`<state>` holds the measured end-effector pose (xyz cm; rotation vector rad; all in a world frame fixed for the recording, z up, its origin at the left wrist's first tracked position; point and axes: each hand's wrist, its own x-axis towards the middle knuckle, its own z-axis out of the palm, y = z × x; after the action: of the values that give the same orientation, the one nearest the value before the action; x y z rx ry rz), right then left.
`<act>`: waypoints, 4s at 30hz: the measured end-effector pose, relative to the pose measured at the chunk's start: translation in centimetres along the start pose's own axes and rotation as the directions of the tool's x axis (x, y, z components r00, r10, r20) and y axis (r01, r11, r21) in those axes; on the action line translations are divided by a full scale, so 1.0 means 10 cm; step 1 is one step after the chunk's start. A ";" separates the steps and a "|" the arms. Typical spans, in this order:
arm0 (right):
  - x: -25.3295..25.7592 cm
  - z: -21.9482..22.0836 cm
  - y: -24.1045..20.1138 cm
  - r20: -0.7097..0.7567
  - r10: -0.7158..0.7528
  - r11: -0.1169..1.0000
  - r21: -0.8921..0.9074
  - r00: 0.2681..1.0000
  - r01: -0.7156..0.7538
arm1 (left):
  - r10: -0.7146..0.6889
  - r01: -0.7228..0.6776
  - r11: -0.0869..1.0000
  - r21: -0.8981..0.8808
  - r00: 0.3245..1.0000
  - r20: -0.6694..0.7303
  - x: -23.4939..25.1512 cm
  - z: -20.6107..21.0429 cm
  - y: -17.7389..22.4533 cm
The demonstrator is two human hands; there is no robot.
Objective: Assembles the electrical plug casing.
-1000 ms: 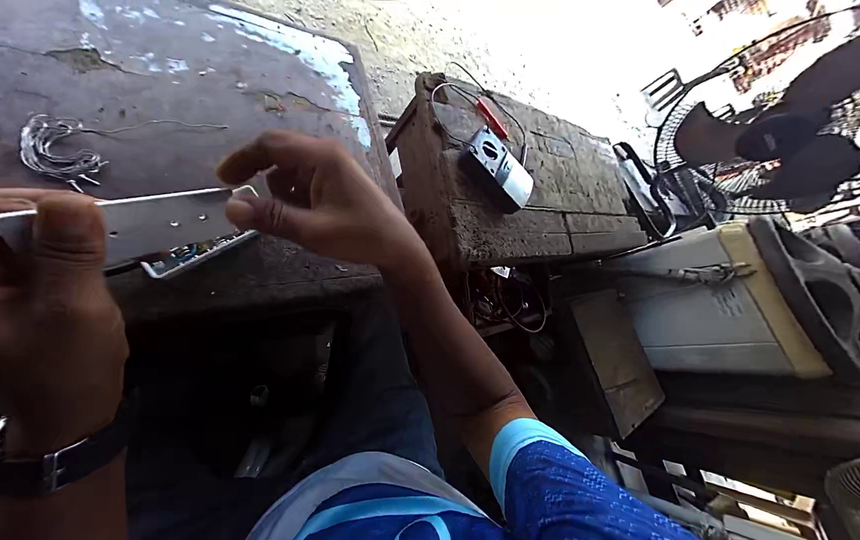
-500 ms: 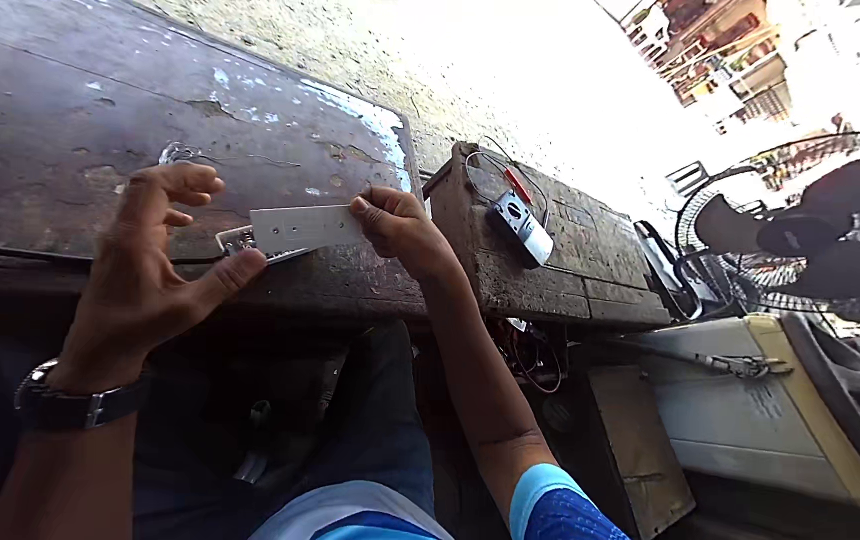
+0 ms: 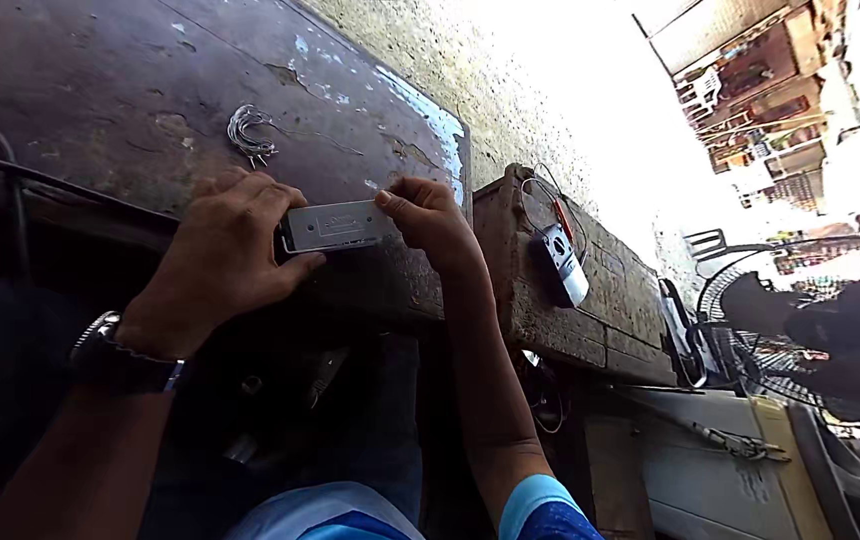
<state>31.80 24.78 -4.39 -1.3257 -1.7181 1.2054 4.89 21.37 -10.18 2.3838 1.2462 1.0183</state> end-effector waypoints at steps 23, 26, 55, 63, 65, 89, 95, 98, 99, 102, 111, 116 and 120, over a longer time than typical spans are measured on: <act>-0.07 0.06 0.04 0.160 -0.202 0.979 -0.006 0.966 0.205 | 0.129 -0.148 0.987 -0.064 0.964 -0.232 0.00 -0.01 0.10; -0.09 0.07 0.04 0.096 -0.206 0.975 0.105 0.974 0.196 | 0.123 -0.137 0.990 -0.021 0.939 -0.320 0.00 0.00 0.14; -0.09 0.08 0.06 0.181 -0.232 0.964 0.176 0.956 0.201 | -0.392 0.011 0.513 -0.858 0.893 -0.223 -0.03 0.27 0.48; -0.10 0.07 0.06 0.210 -0.269 0.960 0.134 0.940 0.245 | -0.418 0.028 0.418 -0.908 0.893 -0.165 -0.02 0.24 0.43; -0.11 0.07 0.05 0.203 -0.261 0.961 0.149 0.944 0.234 | -0.407 0.035 0.412 -0.910 0.901 -0.150 -0.02 0.23 0.43; -0.10 0.10 0.07 0.211 -0.255 0.949 0.242 0.944 0.202 | -0.455 0.058 0.338 -0.939 0.884 -0.109 -0.02 0.18 0.44; -0.11 0.16 0.05 0.131 -0.279 0.957 -0.046 0.951 0.287 | -0.465 0.059 0.407 -0.912 0.873 -0.151 -0.07 0.20 0.51; -0.11 0.17 0.06 0.142 -0.272 0.961 0.095 0.952 0.260 | -0.477 0.049 0.429 -0.902 0.860 -0.180 -0.07 0.21 0.52; -0.11 0.18 0.07 0.146 -0.269 0.958 0.143 0.952 0.248 | -0.483 0.046 0.422 -0.906 0.857 -0.181 -0.07 0.21 0.52; -0.11 0.21 0.06 0.157 -0.265 0.958 0.156 0.951 0.241 | -0.486 0.031 0.413 -0.910 0.853 -0.191 -0.06 0.22 0.48; -0.09 0.30 0.00 0.151 -0.325 0.945 0.015 0.934 0.326 | -0.460 -0.101 0.415 -0.904 0.834 -0.304 0.00 0.28 0.47; -0.04 0.33 0.04 0.123 -0.394 0.914 -0.053 0.911 0.402 | -0.428 -0.041 0.440 -0.897 0.869 -0.250 -0.13 0.22 0.57; -0.02 0.32 0.07 0.113 -0.413 0.895 -0.134 0.904 0.425 | -0.424 -0.016 0.472 -0.881 0.872 -0.243 -0.12 0.23 0.54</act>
<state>29.24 23.70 -6.23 -0.9253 -2.0611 0.8991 9.32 17.43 -9.57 1.1895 0.7639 1.6437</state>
